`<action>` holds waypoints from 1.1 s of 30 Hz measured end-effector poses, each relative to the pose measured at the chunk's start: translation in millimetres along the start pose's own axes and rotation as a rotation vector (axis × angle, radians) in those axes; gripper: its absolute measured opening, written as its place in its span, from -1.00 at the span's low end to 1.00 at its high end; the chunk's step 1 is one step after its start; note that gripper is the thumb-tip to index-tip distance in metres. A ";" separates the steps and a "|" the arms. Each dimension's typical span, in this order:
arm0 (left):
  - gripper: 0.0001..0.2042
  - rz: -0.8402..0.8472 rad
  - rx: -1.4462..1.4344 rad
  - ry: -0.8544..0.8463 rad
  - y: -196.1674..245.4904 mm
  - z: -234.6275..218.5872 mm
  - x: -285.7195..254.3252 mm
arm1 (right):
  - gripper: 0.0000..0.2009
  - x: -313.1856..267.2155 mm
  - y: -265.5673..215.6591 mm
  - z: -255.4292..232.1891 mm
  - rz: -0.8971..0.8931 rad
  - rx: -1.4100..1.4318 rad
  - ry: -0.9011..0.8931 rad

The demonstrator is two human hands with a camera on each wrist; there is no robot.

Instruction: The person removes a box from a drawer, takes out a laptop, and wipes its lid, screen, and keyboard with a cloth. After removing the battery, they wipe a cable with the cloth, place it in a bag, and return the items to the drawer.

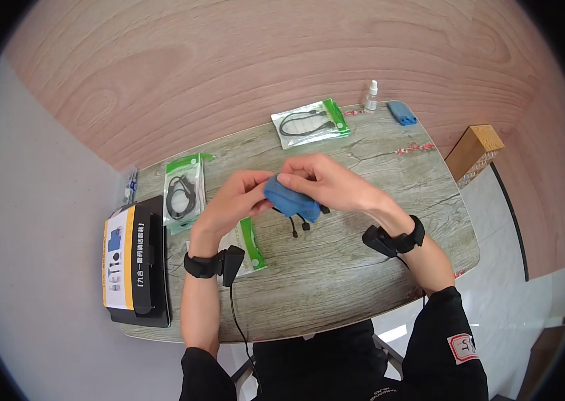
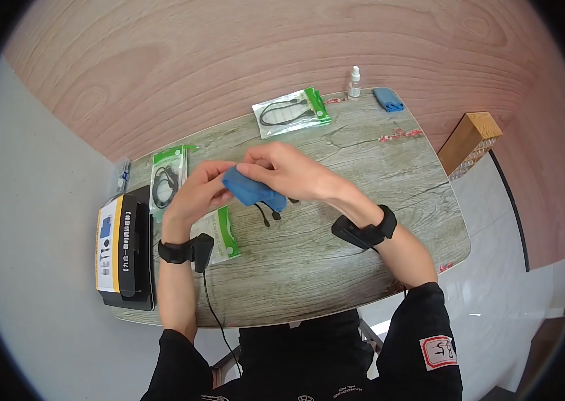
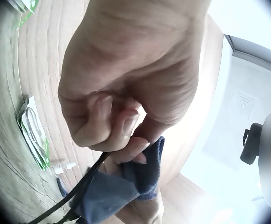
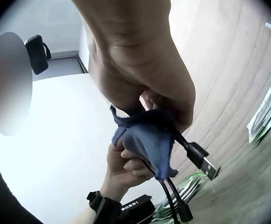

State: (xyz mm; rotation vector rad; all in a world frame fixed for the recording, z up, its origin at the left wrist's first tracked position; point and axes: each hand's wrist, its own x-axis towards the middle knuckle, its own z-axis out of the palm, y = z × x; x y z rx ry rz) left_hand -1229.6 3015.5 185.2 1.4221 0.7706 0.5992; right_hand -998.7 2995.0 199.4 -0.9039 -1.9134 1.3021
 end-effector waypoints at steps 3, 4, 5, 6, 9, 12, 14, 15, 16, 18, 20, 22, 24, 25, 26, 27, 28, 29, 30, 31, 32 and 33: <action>-0.76 0.034 -0.009 0.042 -0.3 1.3 -0.3 | -0.67 3.5 6.9 1.0 -0.065 0.024 -0.007; -0.77 0.036 -0.041 0.043 -0.7 1.0 -0.5 | -0.67 2.9 6.0 0.0 -0.057 0.036 -0.024; -0.78 0.039 -0.072 0.045 -1.0 0.1 -1.1 | -0.66 2.2 3.5 -1.2 -0.051 0.048 -0.042; -0.79 0.041 -0.103 0.047 -1.0 -0.5 -1.6 | -0.65 1.7 1.3 -2.4 -0.045 0.059 -0.060; -0.84 0.095 -0.220 0.042 2.1 0.1 -3.0 | -0.64 -0.7 -2.0 -7.8 -0.031 0.113 -0.131; -0.82 0.104 -0.368 0.083 4.2 -6.9 -7.8 | -0.65 -0.7 5.7 -17.0 -0.035 0.171 -0.212; -0.78 0.115 -0.377 0.105 7.7 -8.9 -9.7 | -0.65 -0.8 7.3 -20.0 -0.074 0.167 -0.230; -0.76 0.121 -0.381 0.117 9.1 -10.2 -10.3 | -0.65 -0.7 8.0 -21.4 -0.094 0.166 -0.239; -0.74 0.132 -0.389 0.116 9.4 -12.5 -10.9 | -0.65 -0.4 9.0 -24.3 -0.102 0.148 -0.258; -0.72 0.157 -0.405 0.114 9.6 -16.9 -11.2 | -0.65 0.6 10.8 -30.1 -0.119 0.110 -0.294; -0.69 0.136 -0.371 0.166 9.8 -14.6 -9.0 | -0.65 0.9 13.8 -31.7 -0.090 0.063 -0.284; -0.67 0.109 -0.314 0.196 10.5 -11.8 -6.5 | -0.65 0.2 12.6 -31.8 -0.070 0.015 -0.270; -0.64 0.076 -0.234 0.205 12.1 -8.5 -5.4 | -0.64 -2.5 4.8 -29.9 -0.057 -0.033 -0.255; -0.63 0.074 -0.190 0.180 11.1 -5.4 -4.4 | -0.64 -3.0 3.1 -27.5 -0.064 -0.039 -0.241; -0.62 0.073 -0.146 0.156 10.4 -1.6 -3.0 | -0.64 -2.7 1.3 -24.9 -0.072 -0.045 -0.226; -0.60 0.072 -0.101 0.131 9.9 0.3 -2.4 | -0.63 -2.3 -0.2 -23.2 -0.081 -0.052 -0.212; -0.60 0.062 -0.085 0.095 9.1 -0.5 -2.7 | -0.63 -2.3 -1.4 -22.2 -0.071 -0.070 -0.194; -0.60 0.052 -0.068 0.058 8.0 -2.1 -2.9 | -0.62 -2.3 -2.7 -21.8 -0.062 -0.090 -0.176; -0.59 0.043 -0.052 0.021 7.4 -2.8 -2.8 | -0.61 -2.3 -3.3 -21.2 -0.052 -0.109 -0.158; -0.62 0.020 -0.021 -0.012 6.9 -1.5 -3.0 | -0.61 -1.8 -1.7 -19.7 -0.077 -0.108 -0.158; -0.63 -0.001 0.010 -0.045 6.5 0.8 -3.3 | -0.61 -0.6 1.5 -17.7 -0.103 -0.108 -0.159; -0.65 -0.023 0.042 -0.078 6.4 2.9 -3.6 | -0.60 0.4 4.0 -15.8 -0.129 -0.107 -0.159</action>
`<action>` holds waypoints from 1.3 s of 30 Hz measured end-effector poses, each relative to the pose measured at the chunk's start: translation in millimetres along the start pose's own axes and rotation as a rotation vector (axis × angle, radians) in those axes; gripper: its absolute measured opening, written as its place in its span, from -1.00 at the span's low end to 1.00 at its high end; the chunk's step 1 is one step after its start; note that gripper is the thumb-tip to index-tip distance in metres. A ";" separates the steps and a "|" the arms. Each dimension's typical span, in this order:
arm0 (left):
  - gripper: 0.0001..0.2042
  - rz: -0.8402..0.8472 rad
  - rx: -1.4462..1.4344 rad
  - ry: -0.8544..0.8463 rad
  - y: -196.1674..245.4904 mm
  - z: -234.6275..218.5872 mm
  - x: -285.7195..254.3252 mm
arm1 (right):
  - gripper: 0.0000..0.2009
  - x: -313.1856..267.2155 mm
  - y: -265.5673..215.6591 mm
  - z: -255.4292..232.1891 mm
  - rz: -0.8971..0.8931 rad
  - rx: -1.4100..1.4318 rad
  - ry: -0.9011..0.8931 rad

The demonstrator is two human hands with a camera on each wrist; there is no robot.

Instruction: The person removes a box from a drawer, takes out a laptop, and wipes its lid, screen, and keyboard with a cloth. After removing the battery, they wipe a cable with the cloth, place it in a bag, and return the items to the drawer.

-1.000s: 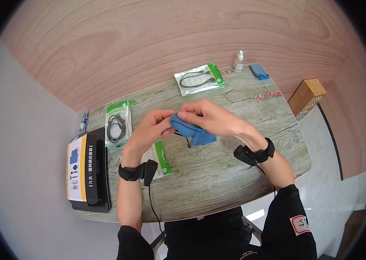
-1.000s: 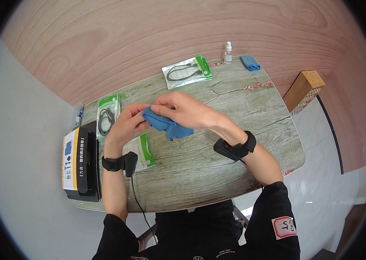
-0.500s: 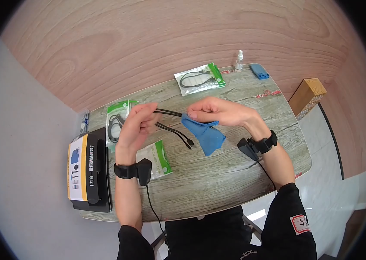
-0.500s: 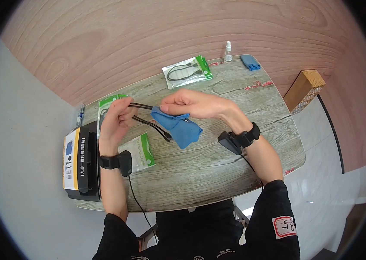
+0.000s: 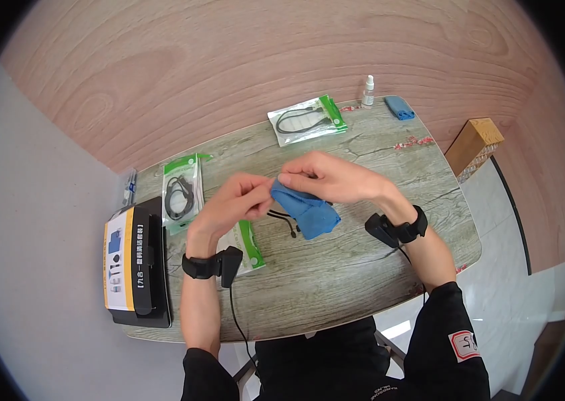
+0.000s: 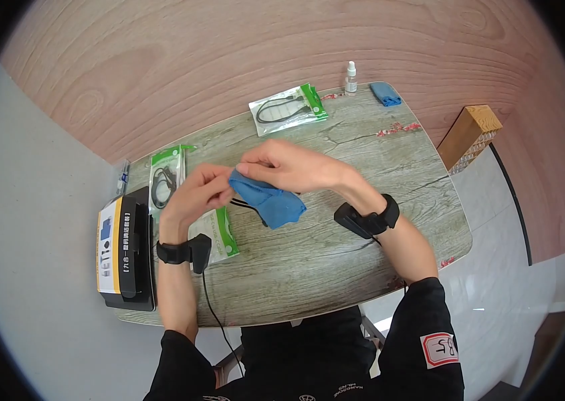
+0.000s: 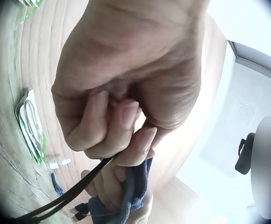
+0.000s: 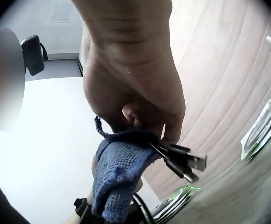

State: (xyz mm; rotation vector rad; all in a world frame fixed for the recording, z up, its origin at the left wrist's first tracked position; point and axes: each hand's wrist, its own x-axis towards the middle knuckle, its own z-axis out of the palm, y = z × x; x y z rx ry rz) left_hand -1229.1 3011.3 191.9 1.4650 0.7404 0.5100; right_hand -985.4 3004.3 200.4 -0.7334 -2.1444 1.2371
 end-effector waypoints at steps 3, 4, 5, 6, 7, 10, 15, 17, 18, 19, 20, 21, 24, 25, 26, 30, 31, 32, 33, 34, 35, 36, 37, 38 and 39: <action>-0.71 -0.018 -0.045 0.115 1.9 6.1 -1.2 | -0.60 0.9 2.5 5.5 0.006 0.049 0.037; -0.73 -0.003 -0.038 0.136 2.1 6.4 -0.6 | -0.60 0.6 2.0 5.1 0.014 0.071 0.021; -0.75 0.013 -0.032 0.157 2.4 6.1 -0.1 | -0.60 0.6 1.0 4.2 0.022 0.095 0.004; -0.76 0.028 -0.025 0.180 2.8 5.0 -0.4 | -0.60 1.2 0.0 3.3 0.030 0.118 -0.014; -0.78 0.040 -0.072 0.173 0.8 -0.9 -1.3 | -0.60 1.6 -0.8 2.2 0.042 0.122 -0.027; -0.81 0.063 -0.241 0.176 -5.3 -17.1 -5.5 | -0.61 -0.7 -1.9 -3.1 0.066 0.124 -0.059; -0.75 0.087 -0.529 0.212 -9.2 -21.1 -9.1 | -0.63 -5.1 -4.6 -11.1 0.031 0.123 -0.053; -0.70 0.115 -0.552 0.139 -8.7 -22.1 -8.5 | -0.64 -5.6 -1.7 -13.0 0.040 0.115 -0.040; -0.67 0.129 -0.564 0.102 -8.4 -22.3 -7.9 | -0.64 -5.9 -0.1 -13.3 0.045 0.110 -0.032; -0.64 0.117 -0.524 0.118 -7.1 -21.4 -7.5 | -0.64 -6.0 0.7 -13.2 0.052 0.100 -0.028; -0.62 0.105 -0.485 0.134 -4.9 -19.9 -7.6 | -0.64 -5.9 1.5 -12.5 0.058 0.090 -0.024; -0.60 0.093 -0.445 0.149 -2.8 -18.2 -7.8 | -0.63 -5.9 2.5 -11.5 0.065 0.080 -0.019; -0.58 0.079 -0.372 0.181 1.9 -13.7 -7.9 | -0.62 -3.4 7.9 -11.0 0.057 0.025 0.051; -0.58 0.092 -0.391 0.168 0.9 -14.8 -7.9 | -0.62 -2.6 9.5 -10.0 0.052 -0.007 0.073; -0.58 0.105 -0.409 0.155 -0.7 -17.0 -7.6 | -0.62 -1.8 10.9 -8.9 0.046 -0.039 0.094; -0.57 0.130 -0.487 0.141 -0.3 -19.1 -5.9 | -0.60 -2.2 4.4 -6.7 0.010 -0.099 0.066; -0.57 0.128 -0.495 0.143 -0.3 -19.2 -5.6 | -0.60 -2.3 2.8 -6.8 0.015 -0.111 0.050; -0.57 0.126 -0.503 0.145 -0.8 -19.3 -5.2 | -0.60 -2.3 1.4 -6.8 0.019 -0.122 0.034; -0.57 0.125 -0.511 0.148 -1.2 -19.2 -5.0 | -0.59 -2.4 0.9 -6.7 0.024 -0.134 0.018; -0.57 0.113 -0.521 0.167 -1.3 -19.1 -5.0 | -0.59 -2.7 1.9 -5.8 -0.003 -0.169 0.042; -0.57 0.102 -0.530 0.186 -1.4 -19.1 -4.8 | -0.59 -2.8 3.5 -4.4 -0.031 -0.204 0.066; -0.57 0.090 -0.538 0.204 -1.5 -19.2 -4.7 | -0.59 -2.9 4.5 -3.5 -0.058 -0.240 0.090; -0.59 0.094 -0.555 0.179 -2.0 -20.3 -4.9 | -0.60 -3.2 2.0 -3.8 -0.040 -0.252 0.105; -0.61 0.098 -0.571 0.155 -2.9 -22.6 -5.7 | -0.61 -3.7 -2.8 -4.5 -0.023 -0.264 0.119; -0.63 0.102 -0.587 0.130 -3.3 -24.4 -6.4 | -0.62 -3.9 -5.6 -4.9 -0.005 -0.276 0.134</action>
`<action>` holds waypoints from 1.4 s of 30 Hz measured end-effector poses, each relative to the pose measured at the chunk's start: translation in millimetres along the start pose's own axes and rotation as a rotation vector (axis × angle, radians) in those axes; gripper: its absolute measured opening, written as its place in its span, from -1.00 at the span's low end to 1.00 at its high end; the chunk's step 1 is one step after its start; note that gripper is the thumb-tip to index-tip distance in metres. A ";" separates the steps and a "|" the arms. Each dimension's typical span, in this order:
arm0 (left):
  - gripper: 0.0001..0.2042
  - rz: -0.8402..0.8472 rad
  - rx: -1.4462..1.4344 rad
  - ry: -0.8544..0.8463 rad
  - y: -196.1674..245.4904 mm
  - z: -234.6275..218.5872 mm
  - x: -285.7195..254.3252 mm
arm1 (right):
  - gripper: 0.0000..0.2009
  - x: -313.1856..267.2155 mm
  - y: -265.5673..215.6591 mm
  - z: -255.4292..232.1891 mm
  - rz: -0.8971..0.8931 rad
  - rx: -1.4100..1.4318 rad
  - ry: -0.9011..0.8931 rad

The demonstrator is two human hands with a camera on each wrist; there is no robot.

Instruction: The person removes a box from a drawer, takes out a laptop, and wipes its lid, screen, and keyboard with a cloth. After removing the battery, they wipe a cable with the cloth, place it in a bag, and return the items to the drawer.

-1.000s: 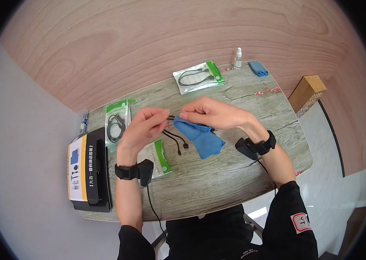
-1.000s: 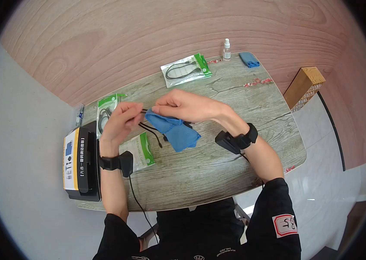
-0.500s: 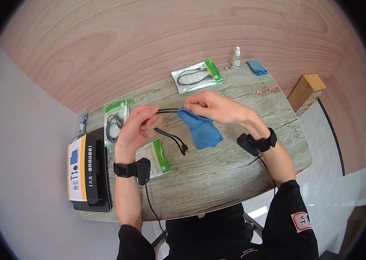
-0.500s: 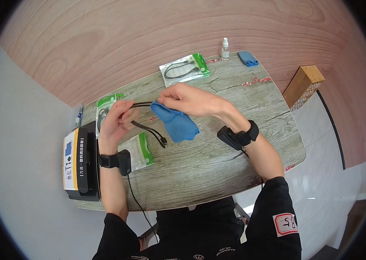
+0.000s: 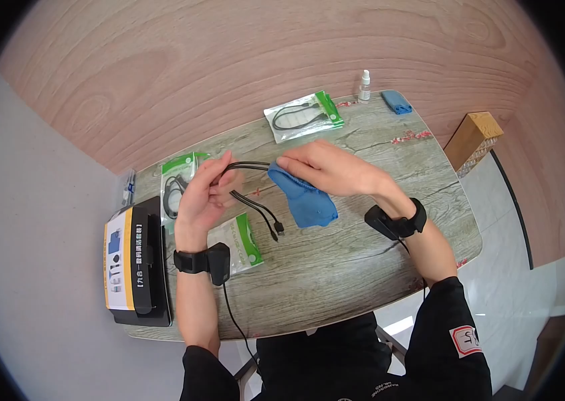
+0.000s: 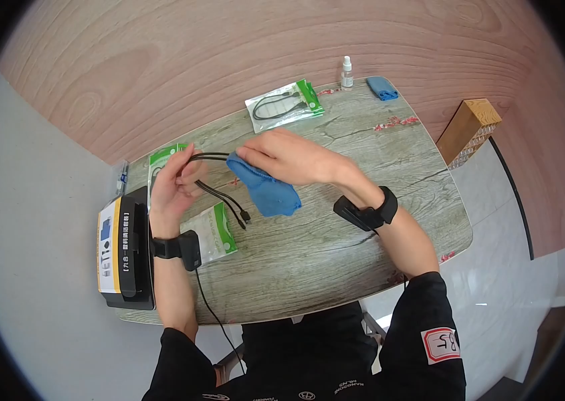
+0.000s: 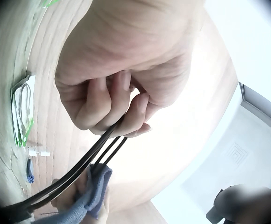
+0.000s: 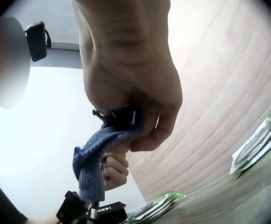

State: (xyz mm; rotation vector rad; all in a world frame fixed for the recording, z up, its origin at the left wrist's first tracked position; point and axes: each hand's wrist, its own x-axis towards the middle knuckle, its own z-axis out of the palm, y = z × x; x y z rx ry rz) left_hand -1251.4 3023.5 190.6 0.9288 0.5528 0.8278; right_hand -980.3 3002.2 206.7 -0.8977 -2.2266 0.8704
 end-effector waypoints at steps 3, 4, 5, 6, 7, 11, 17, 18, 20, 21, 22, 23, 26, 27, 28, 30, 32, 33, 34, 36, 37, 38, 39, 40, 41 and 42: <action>-0.62 0.013 0.055 -0.025 3.0 -0.5 -0.7 | -0.66 2.0 0.5 -2.4 0.081 -0.051 0.032; -0.62 0.012 0.042 -0.001 4.3 -0.1 -0.2 | -0.68 1.0 0.1 -2.3 0.050 -0.018 0.042; -0.61 0.012 0.030 0.023 5.9 0.1 0.3 | -0.69 -0.6 -0.6 -1.8 0.017 0.014 0.051; -0.61 0.011 0.017 0.047 6.6 -0.1 0.3 | -0.70 -1.6 -0.9 -1.2 -0.015 0.047 0.060; -0.60 0.013 0.014 0.048 6.1 -0.7 0.4 | -0.71 -1.5 0.6 -0.5 -0.021 0.047 0.072; -0.60 0.018 0.033 0.058 4.8 0.8 0.5 | -0.72 0.3 9.5 1.9 -0.062 -0.024 0.133; -0.59 0.004 0.153 0.098 5.7 5.6 -0.3 | -0.73 0.3 11.0 0.5 -0.036 -0.022 0.115; -0.59 0.000 0.159 0.102 6.3 5.8 -0.5 | -0.74 0.2 11.1 0.4 -0.032 -0.006 0.112; -0.58 -0.001 0.154 0.093 6.7 4.8 -1.3 | -0.73 -0.8 14.0 0.9 -0.043 0.041 0.069; -0.58 -0.001 0.152 0.088 7.2 4.0 -1.8 | -0.72 -1.2 15.1 1.0 -0.048 0.065 0.047; -0.58 0.005 0.148 0.080 7.1 1.8 -2.0 | -0.71 -1.8 14.8 0.5 -0.024 0.137 0.010; -0.59 0.011 0.144 0.072 6.3 -1.5 -1.7 | -0.70 -2.4 14.0 -0.5 0.000 0.208 -0.027; -0.59 0.023 0.126 0.067 5.8 -0.5 -2.3 | -0.66 -2.5 12.8 -3.6 0.039 0.366 -0.107; -0.59 0.026 0.120 0.067 5.6 1.1 -2.2 | -0.65 -2.4 13.3 -5.2 0.046 0.408 -0.127; -0.59 0.024 0.113 0.067 5.5 1.8 -2.4 | -0.64 -2.6 14.8 -7.1 0.069 0.416 -0.147; -0.60 0.020 0.100 0.068 5.1 2.9 -2.7 | -0.64 -3.2 18.1 -10.2 0.115 0.432 -0.187; -0.59 0.028 0.092 0.047 4.3 4.0 -2.4 | -0.64 -3.4 16.3 -9.3 0.128 0.452 -0.183; -0.59 0.032 0.089 0.036 3.8 4.4 -2.4 | -0.61 -3.4 15.7 -8.9 0.134 0.461 -0.181; -0.60 0.033 0.093 0.028 3.4 5.1 -2.4 | -0.63 -3.9 17.2 -9.9 0.130 0.465 -0.212; -0.60 0.034 0.100 0.012 2.7 6.5 -2.3 | -0.62 -4.4 24.0 -13.3 0.121 0.473 -0.276; -0.60 0.034 0.078 0.017 2.3 6.5 -2.5 | -0.63 -3.2 27.3 -13.4 0.116 0.486 -0.266; -0.60 0.034 0.055 0.020 1.6 6.3 -2.4 | -0.64 -1.9 31.2 -13.3 0.112 0.499 -0.255; -0.60 0.035 0.032 0.022 1.2 6.1 -1.8 | -0.64 -1.2 34.4 -12.8 0.107 0.509 -0.244; -0.61 0.040 0.020 0.005 1.2 4.5 -1.2 | -0.65 -0.8 36.0 -11.5 0.140 0.534 -0.159; -0.62 0.045 0.008 -0.013 1.6 2.1 -0.7 | -0.65 -0.3 37.1 -9.9 0.172 0.558 -0.073; -0.62 0.050 -0.005 -0.031 2.0 1.1 0.0 | -0.66 0.0 39.0 -8.6 0.205 0.581 0.013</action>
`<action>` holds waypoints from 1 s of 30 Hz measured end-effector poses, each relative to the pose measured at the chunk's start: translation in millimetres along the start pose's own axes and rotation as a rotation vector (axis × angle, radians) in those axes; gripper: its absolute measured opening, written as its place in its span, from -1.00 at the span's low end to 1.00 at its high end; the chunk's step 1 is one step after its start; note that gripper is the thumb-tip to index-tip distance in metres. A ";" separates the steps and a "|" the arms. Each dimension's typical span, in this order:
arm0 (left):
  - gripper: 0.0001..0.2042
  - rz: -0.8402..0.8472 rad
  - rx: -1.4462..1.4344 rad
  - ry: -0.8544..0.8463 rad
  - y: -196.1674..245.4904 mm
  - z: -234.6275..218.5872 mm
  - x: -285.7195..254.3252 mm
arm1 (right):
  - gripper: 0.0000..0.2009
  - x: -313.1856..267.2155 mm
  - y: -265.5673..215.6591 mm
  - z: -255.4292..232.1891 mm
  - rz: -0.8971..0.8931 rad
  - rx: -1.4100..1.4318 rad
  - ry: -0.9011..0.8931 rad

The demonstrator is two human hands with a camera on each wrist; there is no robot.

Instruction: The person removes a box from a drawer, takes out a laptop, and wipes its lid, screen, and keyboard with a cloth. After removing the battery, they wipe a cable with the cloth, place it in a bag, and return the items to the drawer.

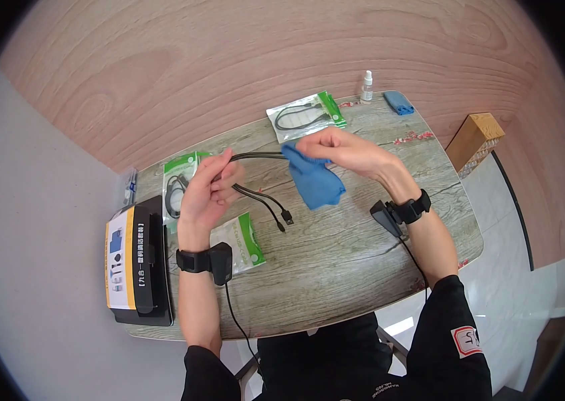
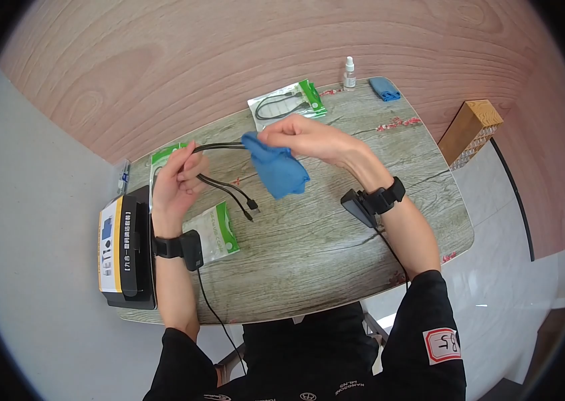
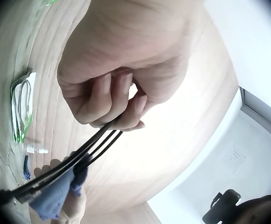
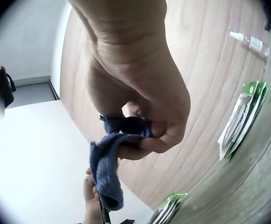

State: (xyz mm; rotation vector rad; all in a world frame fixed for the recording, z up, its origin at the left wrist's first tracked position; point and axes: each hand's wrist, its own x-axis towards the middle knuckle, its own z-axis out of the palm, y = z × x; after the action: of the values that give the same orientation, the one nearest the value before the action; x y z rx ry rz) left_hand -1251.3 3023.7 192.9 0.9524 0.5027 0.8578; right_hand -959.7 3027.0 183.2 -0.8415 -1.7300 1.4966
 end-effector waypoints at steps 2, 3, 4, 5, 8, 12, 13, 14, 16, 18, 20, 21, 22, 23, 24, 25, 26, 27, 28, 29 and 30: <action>-0.63 0.009 -0.018 0.016 -0.6 2.4 1.2 | -0.66 1.2 9.1 -9.5 0.022 -0.102 0.145; -0.64 0.017 -0.022 0.029 0.7 3.2 0.6 | -0.66 3.3 14.6 -14.7 0.028 -0.151 0.211; -0.64 0.018 -0.004 0.037 2.2 3.7 0.2 | -0.65 5.7 21.7 -19.8 -0.002 -0.174 0.297; -0.64 0.021 0.014 0.047 2.1 4.3 0.9 | -0.64 7.8 27.7 -25.0 -0.034 -0.196 0.380; -0.65 0.032 0.061 0.085 0.0 2.2 2.9 | -0.63 10.8 18.5 -25.8 -0.054 -0.183 0.485; -0.66 0.091 0.170 0.138 -9.6 9.4 9.1 | -0.61 10.5 14.3 -3.2 -0.095 -0.082 0.502; -0.66 0.110 0.199 0.161 -11.6 13.6 9.9 | -0.60 12.9 16.5 2.9 -0.133 -0.100 0.552; -0.66 0.129 0.228 0.186 -13.1 17.4 10.3 | -0.60 12.9 18.2 3.8 -0.115 -0.111 0.549; -0.67 0.142 0.270 0.193 -15.0 23.6 9.8 | -0.60 14.0 19.7 5.7 -0.078 -0.135 0.539; -0.68 0.134 0.332 0.182 -18.6 28.6 10.6 | -0.60 14.5 20.0 9.1 -0.003 0.007 0.480; -0.69 0.103 0.413 0.150 -24.8 33.0 12.3 | -0.62 12.9 13.2 19.8 0.055 0.219 0.424; -0.68 0.077 0.460 0.113 -28.8 34.2 13.8 | -0.63 12.1 7.9 28.0 0.075 0.360 0.394; -0.67 0.074 0.486 0.102 -33.2 35.4 15.9 | -0.63 11.5 3.7 32.4 0.095 0.501 0.361; -0.67 0.071 0.513 0.091 -37.6 36.6 18.1 | -0.64 13.4 9.9 29.6 0.051 0.584 0.265; -0.66 0.068 0.539 0.081 -41.1 37.5 19.8 | -0.64 12.9 8.4 30.6 0.044 0.602 0.246; -0.64 0.061 0.538 0.102 -43.1 38.2 21.0 | -0.65 12.0 5.9 33.2 0.037 0.620 0.227; -0.64 0.062 0.515 0.105 -43.1 36.8 21.2 | -0.66 11.4 4.7 36.4 0.030 0.639 0.208; -0.63 0.064 0.492 0.107 -42.3 34.7 20.9 | -0.67 11.6 6.1 39.5 0.009 0.600 0.195; -0.63 0.064 0.470 0.108 -41.2 33.3 20.9 | -0.68 11.8 8.3 43.0 -0.013 0.561 0.184; -0.62 0.062 0.466 0.137 -40.3 33.1 20.8 | -0.69 11.3 8.6 46.9 -0.035 0.523 0.174; -0.62 0.060 0.461 0.166 -39.7 33.1 20.3 | -0.70 10.1 7.0 51.9 -0.026 0.510 0.198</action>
State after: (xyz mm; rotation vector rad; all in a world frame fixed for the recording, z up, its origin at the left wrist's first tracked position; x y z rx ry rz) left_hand -1200.0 3011.9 175.2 1.3274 0.8419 0.8972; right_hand -1008.2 3008.0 172.1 -0.6643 -1.1360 1.6707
